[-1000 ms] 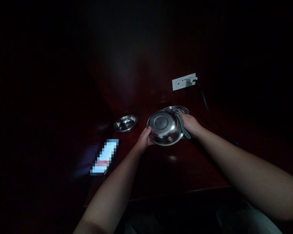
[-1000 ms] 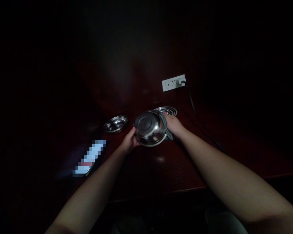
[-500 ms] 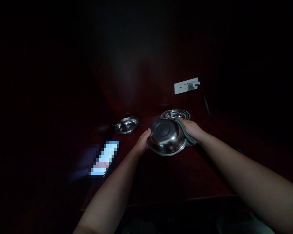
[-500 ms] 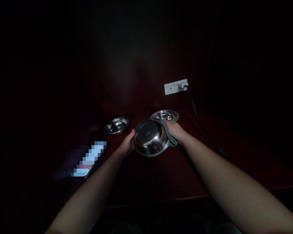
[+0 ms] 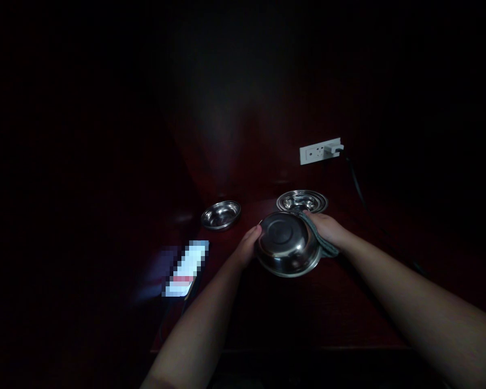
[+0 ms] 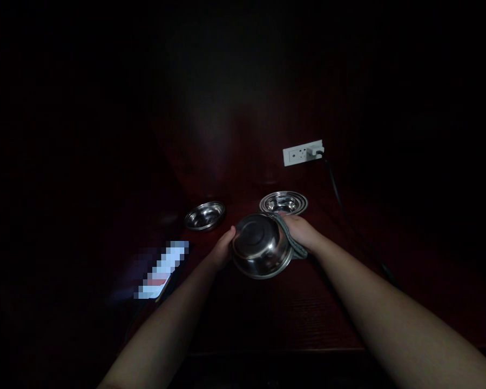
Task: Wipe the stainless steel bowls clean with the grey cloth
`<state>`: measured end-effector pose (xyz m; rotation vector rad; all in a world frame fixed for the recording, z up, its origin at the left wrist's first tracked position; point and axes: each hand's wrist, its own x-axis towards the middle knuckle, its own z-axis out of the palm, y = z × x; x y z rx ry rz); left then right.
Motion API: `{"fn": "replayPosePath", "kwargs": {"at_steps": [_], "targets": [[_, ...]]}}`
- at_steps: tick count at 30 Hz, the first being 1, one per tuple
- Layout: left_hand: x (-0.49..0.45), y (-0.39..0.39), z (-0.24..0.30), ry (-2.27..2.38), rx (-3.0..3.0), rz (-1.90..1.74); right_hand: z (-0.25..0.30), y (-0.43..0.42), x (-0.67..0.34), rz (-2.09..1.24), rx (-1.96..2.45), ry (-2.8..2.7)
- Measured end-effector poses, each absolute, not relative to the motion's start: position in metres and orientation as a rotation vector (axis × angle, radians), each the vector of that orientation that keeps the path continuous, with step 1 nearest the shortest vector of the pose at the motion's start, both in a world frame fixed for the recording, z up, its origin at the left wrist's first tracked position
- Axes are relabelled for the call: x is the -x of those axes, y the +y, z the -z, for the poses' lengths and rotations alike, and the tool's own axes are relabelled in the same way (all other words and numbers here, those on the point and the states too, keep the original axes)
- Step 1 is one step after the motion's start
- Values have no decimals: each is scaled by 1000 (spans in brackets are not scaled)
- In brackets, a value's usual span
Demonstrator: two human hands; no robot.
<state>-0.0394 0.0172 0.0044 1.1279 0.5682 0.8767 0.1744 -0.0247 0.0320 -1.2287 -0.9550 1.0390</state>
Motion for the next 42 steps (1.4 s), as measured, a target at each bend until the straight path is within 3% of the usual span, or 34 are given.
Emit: {"fn": "replayPosePath", "kwargs": {"at_steps": [7, 42], "targets": [[43, 19, -3, 586, -1130, -859, -28, -24, -173, -1225, 1172, -957], [45, 7, -21, 678, -1221, -736, -21, -21, -174, -1458, 1123, -1227]]}}
